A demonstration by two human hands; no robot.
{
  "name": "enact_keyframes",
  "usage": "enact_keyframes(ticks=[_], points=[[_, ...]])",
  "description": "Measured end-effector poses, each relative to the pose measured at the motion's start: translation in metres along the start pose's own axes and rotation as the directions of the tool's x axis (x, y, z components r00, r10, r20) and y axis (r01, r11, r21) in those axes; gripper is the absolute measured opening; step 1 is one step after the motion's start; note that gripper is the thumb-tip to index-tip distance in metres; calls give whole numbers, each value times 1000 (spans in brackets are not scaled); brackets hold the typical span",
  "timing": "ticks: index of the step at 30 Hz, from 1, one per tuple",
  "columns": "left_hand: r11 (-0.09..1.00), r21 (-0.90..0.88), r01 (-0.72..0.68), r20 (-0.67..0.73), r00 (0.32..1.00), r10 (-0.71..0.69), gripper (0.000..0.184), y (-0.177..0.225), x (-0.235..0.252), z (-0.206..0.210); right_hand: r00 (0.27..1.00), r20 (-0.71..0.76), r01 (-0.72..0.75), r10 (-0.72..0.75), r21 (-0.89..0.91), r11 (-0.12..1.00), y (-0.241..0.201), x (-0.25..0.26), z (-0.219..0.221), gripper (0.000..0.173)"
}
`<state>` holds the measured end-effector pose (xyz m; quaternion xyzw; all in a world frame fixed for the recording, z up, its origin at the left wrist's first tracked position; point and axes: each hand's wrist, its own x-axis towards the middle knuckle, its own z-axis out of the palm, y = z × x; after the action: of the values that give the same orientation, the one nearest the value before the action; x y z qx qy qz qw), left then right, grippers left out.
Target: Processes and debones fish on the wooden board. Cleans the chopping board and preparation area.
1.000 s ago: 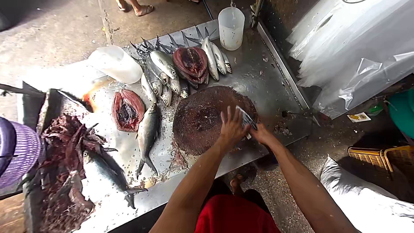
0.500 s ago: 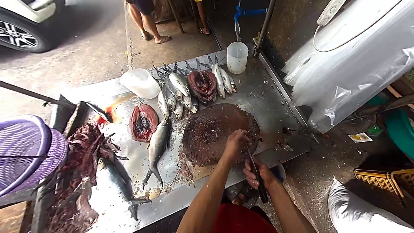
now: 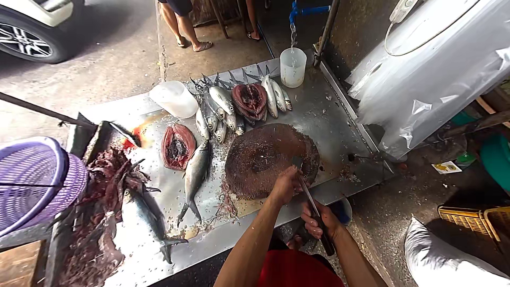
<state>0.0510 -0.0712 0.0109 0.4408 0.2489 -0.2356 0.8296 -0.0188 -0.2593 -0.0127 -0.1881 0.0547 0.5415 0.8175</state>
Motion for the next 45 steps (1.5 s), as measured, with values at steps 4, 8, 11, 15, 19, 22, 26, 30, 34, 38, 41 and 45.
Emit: enact_keyframes(ticks=[4, 8, 11, 15, 19, 22, 26, 30, 34, 38, 41, 45], points=[[976, 153, -152, -124, 977, 172, 52, 10, 1, -16, 968, -224, 71, -112, -184, 980, -13, -8, 1, 46], [386, 828, -406, 142, 818, 558, 61, 10, 3, -47, 692, -648, -257, -318, -633, 731, -42, 2, -1, 42], [-120, 942, -312, 334, 864, 376, 73, -1, 11, -42, 608, -687, -509, -397, -721, 470, -57, 23, -9, 50], [-351, 898, -265, 341, 924, 175, 77, -16, 30, -39, 593, -678, -647, -435, -722, 244, -60, 52, -12, 53], [-354, 921, -160, 302, 869, 392, 80, -67, -15, -31, 680, -677, -670, -281, -730, 136, -48, 23, -5, 54], [-320, 942, -105, 246, 864, 439, 82, -80, -25, -13, 716, -670, -681, -194, -732, 15, -68, 8, -6, 57], [-279, 956, -89, 172, 942, 289, 75, -31, 40, -2, 624, -699, -715, -349, -691, 106, -95, 55, -9, 44], [-280, 956, -84, 205, 877, 435, 80, -73, -26, -13, 704, -678, -680, -209, -729, 77, -60, 17, 3, 51], [-227, 968, -104, 191, 895, 404, 72, -37, 35, 5, 653, -666, -706, -360, -708, 29, -107, 45, -7, 50], [43, 981, -187, 127, 800, 587, 59, 75, 81, 44, 498, -580, -510, -644, -797, 324, -147, 85, 33, 51], [422, 754, -504, 32, 669, 743, 50, 103, 27, 40, 730, -469, 62, -496, -678, 733, -130, 58, 60, 57], [944, 110, -311, -199, 923, 328, 53, 58, -21, 10, 985, 74, 167, -157, -144, 975, -76, 35, 48, 52]])
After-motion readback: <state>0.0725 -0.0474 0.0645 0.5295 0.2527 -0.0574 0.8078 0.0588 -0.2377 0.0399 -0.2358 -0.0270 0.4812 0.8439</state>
